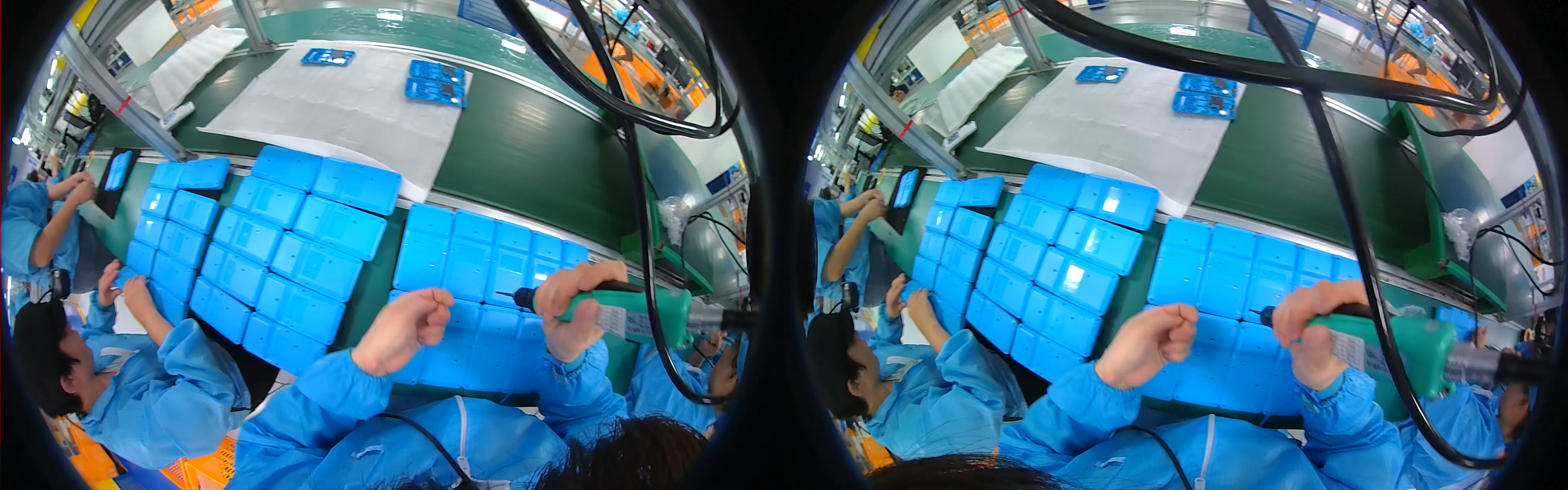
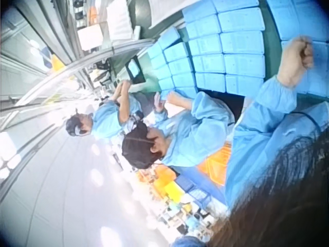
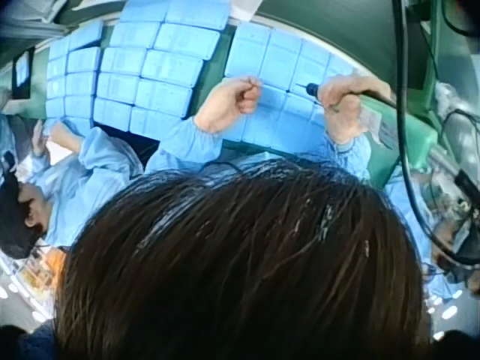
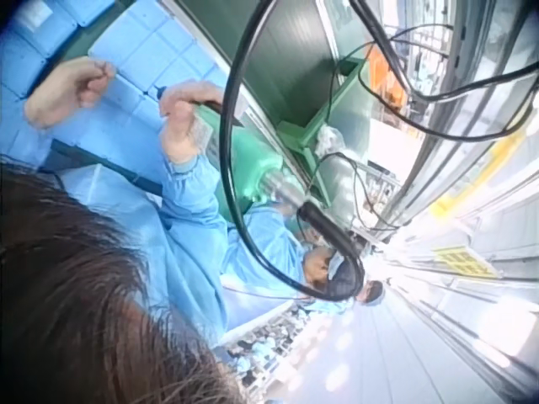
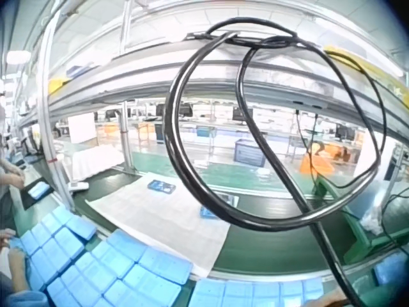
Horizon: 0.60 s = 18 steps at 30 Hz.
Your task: Using an electric screwdriver to fasten screws into blue plastic electronic housings on an assembly line.
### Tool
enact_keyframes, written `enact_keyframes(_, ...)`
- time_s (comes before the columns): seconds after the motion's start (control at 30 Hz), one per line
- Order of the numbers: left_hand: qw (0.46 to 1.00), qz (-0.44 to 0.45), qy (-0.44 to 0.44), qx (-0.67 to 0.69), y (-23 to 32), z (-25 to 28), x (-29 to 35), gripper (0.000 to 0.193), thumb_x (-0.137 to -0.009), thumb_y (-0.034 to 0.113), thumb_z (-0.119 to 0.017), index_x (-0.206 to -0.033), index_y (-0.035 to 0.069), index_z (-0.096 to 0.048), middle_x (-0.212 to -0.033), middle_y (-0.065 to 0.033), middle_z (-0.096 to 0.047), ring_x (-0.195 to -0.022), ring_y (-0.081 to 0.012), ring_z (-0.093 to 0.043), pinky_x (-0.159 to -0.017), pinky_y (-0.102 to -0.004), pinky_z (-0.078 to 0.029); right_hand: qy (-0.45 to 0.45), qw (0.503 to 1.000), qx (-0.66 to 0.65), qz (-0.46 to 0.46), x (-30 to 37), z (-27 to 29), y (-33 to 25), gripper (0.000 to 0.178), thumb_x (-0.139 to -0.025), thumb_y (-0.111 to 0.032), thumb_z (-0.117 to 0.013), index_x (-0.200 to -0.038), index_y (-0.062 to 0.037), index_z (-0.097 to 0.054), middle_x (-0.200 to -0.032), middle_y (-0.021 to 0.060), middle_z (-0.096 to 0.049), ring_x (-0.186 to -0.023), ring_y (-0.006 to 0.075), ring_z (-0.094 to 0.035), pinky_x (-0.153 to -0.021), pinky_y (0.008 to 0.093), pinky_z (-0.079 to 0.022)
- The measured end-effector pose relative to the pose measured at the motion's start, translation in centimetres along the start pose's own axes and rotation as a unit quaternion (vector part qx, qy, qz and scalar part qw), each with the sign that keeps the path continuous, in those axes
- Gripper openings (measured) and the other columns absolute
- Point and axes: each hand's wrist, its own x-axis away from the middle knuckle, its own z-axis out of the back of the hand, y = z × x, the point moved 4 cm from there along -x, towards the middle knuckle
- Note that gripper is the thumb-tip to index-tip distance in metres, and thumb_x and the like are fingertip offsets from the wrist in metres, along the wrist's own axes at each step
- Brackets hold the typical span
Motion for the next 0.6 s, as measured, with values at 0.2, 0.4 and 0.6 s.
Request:
enact_keyframes(0.2, 0.987, -0.024, -0.009, -0.159, -0.7, 0.3, 1.5, 0.027, -0.094, 0.018, -0.034, -0.106, -0.003, -0.046, -0.095, -0.0116, -0.06, -0.051, -0.0048, -0.029, -0.046, -0.0191, -0.026, -0.023, 0.999, -0.021, -0.016, -0.3, -1.7, -0.4, 0.036, -0.083, -0.034, -0.058, -0.087, -0.007, -0.034, -0.058, 0.0041, -0.044, -0.042, 0.0113, -0.043, -0.037, 0.0241, -0.037)
enact_keyframes(0.4, 0.958, 0.005, -0.005, -0.287, -0.6, 0.5, 1.6, 0.033, -0.093, 0.025, -0.041, -0.078, 0.001, -0.058, -0.073, -0.0083, -0.064, -0.047, -0.0044, -0.029, -0.044, -0.02, -0.027, -0.07, 0.993, -0.097, -0.007, -0.8, -2.8, 0.2, 0.035, -0.083, -0.033, -0.058, -0.088, -0.0072, -0.034, -0.055, 0.0027, -0.044, -0.04, 0.0108, -0.043, -0.036, 0.0237, -0.038)
enact_keyframes(0.6, 0.928, -0.099, 0.029, -0.358, -0.9, 0.7, 0.9, 0.041, -0.092, 0.03, -0.039, -0.059, 0.008, -0.045, -0.054, 0.003, -0.04, -0.05, -0.0054, -0.027, -0.047, -0.0221, -0.024, -0.03, 0.978, -0.197, -0.062, -1.0, -3.9, -0.7, 0.035, -0.079, -0.024, -0.064, -0.09, -0.005, -0.038, -0.057, 0.0093, -0.049, -0.043, 0.0158, -0.046, -0.039, 0.0297, -0.041)
